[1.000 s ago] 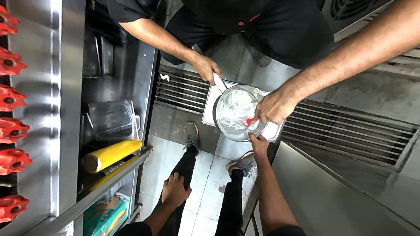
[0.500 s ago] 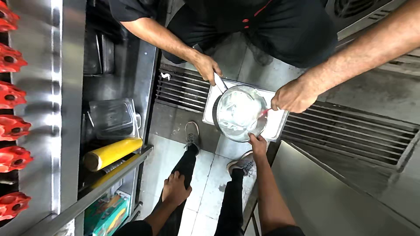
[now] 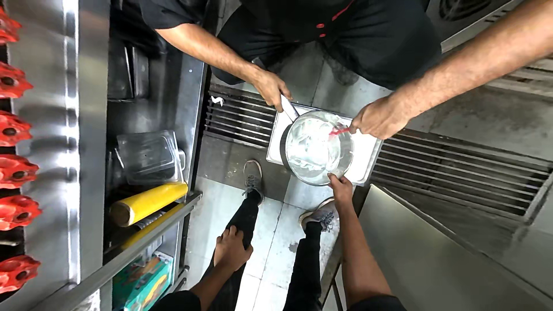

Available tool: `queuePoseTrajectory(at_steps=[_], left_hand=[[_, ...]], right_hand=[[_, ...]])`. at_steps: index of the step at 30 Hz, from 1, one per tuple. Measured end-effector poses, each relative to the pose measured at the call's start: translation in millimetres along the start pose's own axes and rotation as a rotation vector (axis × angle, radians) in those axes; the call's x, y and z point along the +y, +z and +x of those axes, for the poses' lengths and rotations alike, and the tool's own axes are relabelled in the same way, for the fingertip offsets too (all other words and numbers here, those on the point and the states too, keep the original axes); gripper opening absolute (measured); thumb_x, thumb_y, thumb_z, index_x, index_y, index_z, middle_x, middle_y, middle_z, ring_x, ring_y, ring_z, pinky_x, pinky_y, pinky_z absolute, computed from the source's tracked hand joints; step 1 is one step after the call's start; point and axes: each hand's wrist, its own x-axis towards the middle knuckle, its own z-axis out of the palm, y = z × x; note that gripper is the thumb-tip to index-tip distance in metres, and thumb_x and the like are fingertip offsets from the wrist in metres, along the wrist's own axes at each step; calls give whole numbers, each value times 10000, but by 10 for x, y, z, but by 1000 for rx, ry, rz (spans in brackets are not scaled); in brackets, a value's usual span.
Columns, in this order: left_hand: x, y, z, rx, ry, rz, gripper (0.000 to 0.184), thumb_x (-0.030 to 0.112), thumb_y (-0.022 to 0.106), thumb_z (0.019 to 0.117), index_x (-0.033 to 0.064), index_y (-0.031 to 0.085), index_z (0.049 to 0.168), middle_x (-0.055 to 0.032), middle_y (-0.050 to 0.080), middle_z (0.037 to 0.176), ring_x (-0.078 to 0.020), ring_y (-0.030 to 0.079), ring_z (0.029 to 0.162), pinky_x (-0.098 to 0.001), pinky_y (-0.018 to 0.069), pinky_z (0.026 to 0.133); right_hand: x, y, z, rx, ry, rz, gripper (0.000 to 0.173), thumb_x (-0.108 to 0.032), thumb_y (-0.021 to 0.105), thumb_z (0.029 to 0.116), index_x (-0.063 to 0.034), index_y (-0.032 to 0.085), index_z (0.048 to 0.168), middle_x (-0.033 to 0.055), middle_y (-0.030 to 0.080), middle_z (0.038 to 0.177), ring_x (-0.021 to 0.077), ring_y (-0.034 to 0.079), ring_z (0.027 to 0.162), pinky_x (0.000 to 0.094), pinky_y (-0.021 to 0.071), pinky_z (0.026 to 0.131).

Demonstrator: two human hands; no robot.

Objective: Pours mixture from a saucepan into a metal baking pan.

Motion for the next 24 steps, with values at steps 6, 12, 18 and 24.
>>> queuePoseTrajectory(at_steps=[6, 12, 18, 24], left_hand=[[16, -6, -1, -1, -3, 4, 668, 608, 547, 929, 135, 616, 1395, -118, 460, 1560, -324, 430, 1445, -539, 408, 1117], [10, -48, 7, -19, 2, -5, 686, 615, 543, 932, 130, 599, 1413, -120, 443, 1576, -329, 415, 1459, -554, 392, 1133], [20, -33, 3, -18, -5, 10, 677, 613, 548, 931, 133, 606, 1406, -126, 453, 1566, -328, 421, 1454, -545, 403, 1122], [1, -25, -4, -7, 4, 0, 674, 614, 542, 937, 138, 606, 1410, -117, 442, 1576, -318, 416, 1457, -541, 393, 1131]], right_hand=[[1, -39, -33, -14, -35, 0, 211, -186, 719, 963, -9, 639, 880, 65, 582, 774, 140, 544, 697, 356, 501, 708], [-37, -17, 13, -22, -32, -16, 208, -180, 712, 971, 17, 651, 946, 96, 620, 838, 156, 581, 750, 376, 522, 755], [-3, -42, -22, -23, -35, -4, 188, -172, 704, 975, 10, 665, 953, 93, 629, 846, 154, 589, 756, 374, 532, 757], [-67, -28, 10, -8, -44, -53, 230, -202, 723, 963, -14, 633, 866, 69, 572, 761, 148, 528, 687, 371, 474, 690]])
